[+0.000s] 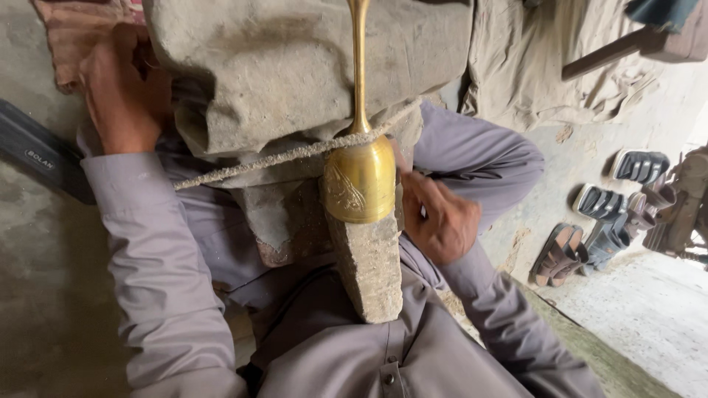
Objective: The person sits on the floor and uses a wooden mallet and metal chisel to engrave decorative patterns onto a brass vessel. They repeatedly strike the chisel against the surface, rotating the object to work on different sections.
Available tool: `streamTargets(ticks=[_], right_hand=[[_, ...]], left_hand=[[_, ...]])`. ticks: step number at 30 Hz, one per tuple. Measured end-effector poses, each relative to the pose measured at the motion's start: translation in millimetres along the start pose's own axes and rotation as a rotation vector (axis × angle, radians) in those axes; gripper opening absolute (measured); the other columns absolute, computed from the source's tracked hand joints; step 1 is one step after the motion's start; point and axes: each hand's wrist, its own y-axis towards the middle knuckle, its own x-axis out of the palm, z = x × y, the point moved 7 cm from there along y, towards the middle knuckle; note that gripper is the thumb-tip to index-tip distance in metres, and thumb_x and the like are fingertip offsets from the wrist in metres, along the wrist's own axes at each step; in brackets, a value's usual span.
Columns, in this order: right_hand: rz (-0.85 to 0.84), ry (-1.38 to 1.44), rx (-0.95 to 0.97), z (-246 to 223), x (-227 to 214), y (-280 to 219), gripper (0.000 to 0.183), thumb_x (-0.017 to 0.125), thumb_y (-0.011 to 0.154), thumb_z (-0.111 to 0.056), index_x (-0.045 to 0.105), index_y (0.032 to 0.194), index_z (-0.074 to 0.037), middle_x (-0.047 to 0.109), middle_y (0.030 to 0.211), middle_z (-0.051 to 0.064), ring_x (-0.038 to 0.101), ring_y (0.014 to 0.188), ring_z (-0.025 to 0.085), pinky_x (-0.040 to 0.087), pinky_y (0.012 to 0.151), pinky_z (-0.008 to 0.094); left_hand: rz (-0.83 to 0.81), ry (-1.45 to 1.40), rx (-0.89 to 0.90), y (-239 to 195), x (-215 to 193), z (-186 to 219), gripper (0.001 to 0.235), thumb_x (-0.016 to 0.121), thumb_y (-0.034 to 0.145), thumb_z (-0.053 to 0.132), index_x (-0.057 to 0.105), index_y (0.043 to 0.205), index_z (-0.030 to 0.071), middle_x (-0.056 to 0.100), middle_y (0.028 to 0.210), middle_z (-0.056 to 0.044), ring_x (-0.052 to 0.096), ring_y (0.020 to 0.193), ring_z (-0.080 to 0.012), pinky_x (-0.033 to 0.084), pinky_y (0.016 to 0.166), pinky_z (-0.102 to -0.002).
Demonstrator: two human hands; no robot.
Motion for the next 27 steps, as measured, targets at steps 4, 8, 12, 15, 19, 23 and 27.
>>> streamTargets(ticks=[4, 8, 12, 15, 19, 23, 27], right_hand=[[0.0, -0.012, -0.033, -4, 3, 8, 0.011, 0.068, 0.1, -0.007, 0.071, 0.111, -0.008, 0.072, 0.077, 0.004, 0.057, 0.048, 0.011, 0.042, 0.041, 0.03], [-0.031, -0.035, 0.002, 3, 6, -3, 0.016, 0.066, 0.102, -0.008, 0.07, 0.118, -0.009, 0.072, 0.083, 0.005, 0.057, 0.054, 0.012, 0.044, 0.047, 0.032], [-0.032, -0.025, 0.031, 2, 2, 4, 0.014, 0.068, 0.098, -0.007, 0.072, 0.111, -0.009, 0.072, 0.074, 0.004, 0.052, 0.042, 0.009, 0.039, 0.037, 0.031], [-0.051, -0.033, 0.019, 5, 11, 3, 0.014, 0.068, 0.098, -0.007, 0.072, 0.111, -0.009, 0.071, 0.072, 0.003, 0.052, 0.043, 0.01, 0.04, 0.038, 0.032], [-0.015, 0.015, -0.014, 5, 8, 0, 0.011, 0.066, 0.101, -0.004, 0.07, 0.111, -0.006, 0.072, 0.079, 0.005, 0.057, 0.05, 0.011, 0.042, 0.042, 0.031], [-0.013, 0.002, 0.032, -12, -4, 10, 0.015, 0.069, 0.095, -0.004, 0.072, 0.11, -0.004, 0.071, 0.075, 0.008, 0.06, 0.048, 0.015, 0.043, 0.042, 0.033], [-0.035, 0.074, -0.011, -7, 4, 15, 0.02, 0.068, 0.096, 0.0, 0.071, 0.114, -0.005, 0.073, 0.084, 0.01, 0.065, 0.057, 0.016, 0.049, 0.05, 0.032]], left_hand=[[0.122, 0.072, 0.125, -1, -11, 6, 0.015, 0.065, 0.086, -0.009, 0.067, 0.1, -0.004, 0.069, 0.088, -0.018, 0.068, 0.081, -0.0313, 0.052, 0.071, -0.039], [0.027, -0.07, 0.034, -2, -3, 6, 0.015, 0.065, 0.085, -0.01, 0.066, 0.1, -0.006, 0.071, 0.091, -0.017, 0.07, 0.079, -0.0292, 0.053, 0.07, -0.038], [0.084, 0.003, 0.081, 3, -10, 10, 0.016, 0.064, 0.089, -0.012, 0.068, 0.103, -0.004, 0.071, 0.092, -0.017, 0.071, 0.086, -0.0282, 0.054, 0.074, -0.037], [0.069, -0.038, 0.031, -2, -8, 1, 0.024, 0.062, 0.086, -0.013, 0.07, 0.107, -0.005, 0.072, 0.096, -0.017, 0.071, 0.083, -0.0279, 0.054, 0.072, -0.037], [-0.022, 0.012, -0.038, -4, -3, 0, 0.011, 0.069, 0.084, -0.006, 0.065, 0.095, -0.006, 0.07, 0.088, -0.019, 0.067, 0.076, -0.0313, 0.052, 0.069, -0.041], [0.103, 0.024, 0.122, -3, -12, 8, 0.011, 0.062, 0.095, -0.01, 0.068, 0.104, -0.005, 0.071, 0.091, -0.019, 0.071, 0.083, -0.0292, 0.054, 0.071, -0.038], [0.027, -0.047, 0.02, -11, -2, -3, 0.012, 0.06, 0.089, -0.009, 0.061, 0.101, -0.005, 0.069, 0.092, -0.02, 0.069, 0.082, -0.0329, 0.053, 0.073, -0.041]])
